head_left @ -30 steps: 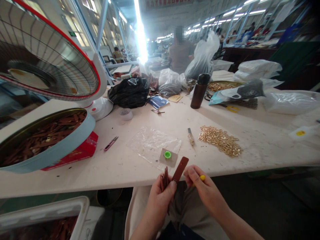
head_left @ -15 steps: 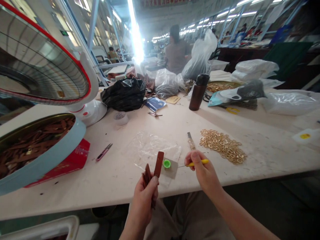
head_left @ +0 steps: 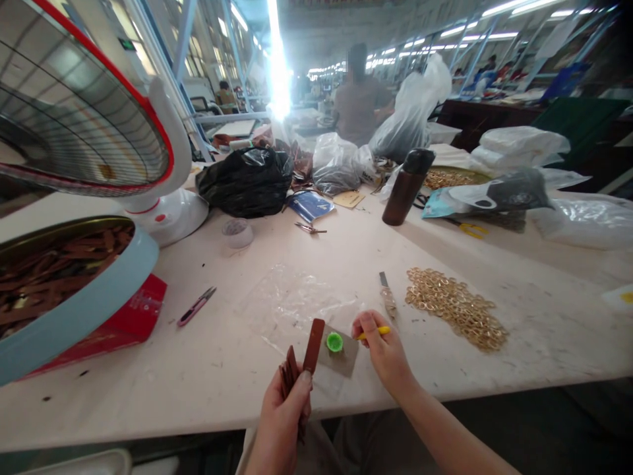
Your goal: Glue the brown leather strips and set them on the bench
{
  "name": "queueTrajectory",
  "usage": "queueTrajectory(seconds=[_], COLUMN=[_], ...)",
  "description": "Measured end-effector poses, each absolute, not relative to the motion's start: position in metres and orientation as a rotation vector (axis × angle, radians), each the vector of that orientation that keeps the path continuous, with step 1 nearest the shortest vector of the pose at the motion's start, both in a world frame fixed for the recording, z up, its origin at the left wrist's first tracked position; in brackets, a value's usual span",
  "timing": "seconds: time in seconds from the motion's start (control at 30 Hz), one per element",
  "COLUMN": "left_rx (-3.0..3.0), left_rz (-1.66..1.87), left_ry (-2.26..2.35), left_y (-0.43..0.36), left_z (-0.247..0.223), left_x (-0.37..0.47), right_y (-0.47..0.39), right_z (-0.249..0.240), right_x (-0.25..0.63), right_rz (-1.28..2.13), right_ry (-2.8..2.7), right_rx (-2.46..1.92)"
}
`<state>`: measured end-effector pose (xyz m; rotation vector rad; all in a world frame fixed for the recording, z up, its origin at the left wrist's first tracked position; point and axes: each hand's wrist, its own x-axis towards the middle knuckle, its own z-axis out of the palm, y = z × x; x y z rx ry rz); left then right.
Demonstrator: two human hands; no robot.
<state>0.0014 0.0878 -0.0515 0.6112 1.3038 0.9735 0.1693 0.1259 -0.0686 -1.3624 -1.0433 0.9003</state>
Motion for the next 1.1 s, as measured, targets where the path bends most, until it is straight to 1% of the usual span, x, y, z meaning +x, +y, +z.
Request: queueTrajectory(seconds=[0.47, 0.6, 0.77, 0.9, 1.0, 1.1], left_rx=[0.596, 0.614, 0.593, 0.615, 0.666, 0.725], left_rz=[0.990, 0.987, 1.030, 1.026, 0.985, 0.943], left_ry=[1.363, 1.326, 1.357, 1.358, 1.352, 1.347], left_y=[0.082, 0.082, 0.080, 0.078, 0.076, 0.072], left_z=[-0.055, -0.056, -0.055, -0.055, -0.053, -0.048], left_x=[-0.004, -0.004, -0.002, -0.002, -0.004, -0.003], right_y=[0.125, 0.125, 0.126, 0.126, 0.119, 0.102], right_z=[-0.073, -0.072, -0.072, -0.072, -0.063, -0.043], right_x=[0.166, 0.165, 0.163, 0.163, 0.166, 0.171], right_rz=[0.830, 0.878, 0.828, 0.856, 0.829, 0.910], right_ry=[-1.094, -1.106, -1.087, -1.112, -1.055, -0.934], right_rx=[-1.346, -1.338, -1.354, -1.340, -1.327, -1.212])
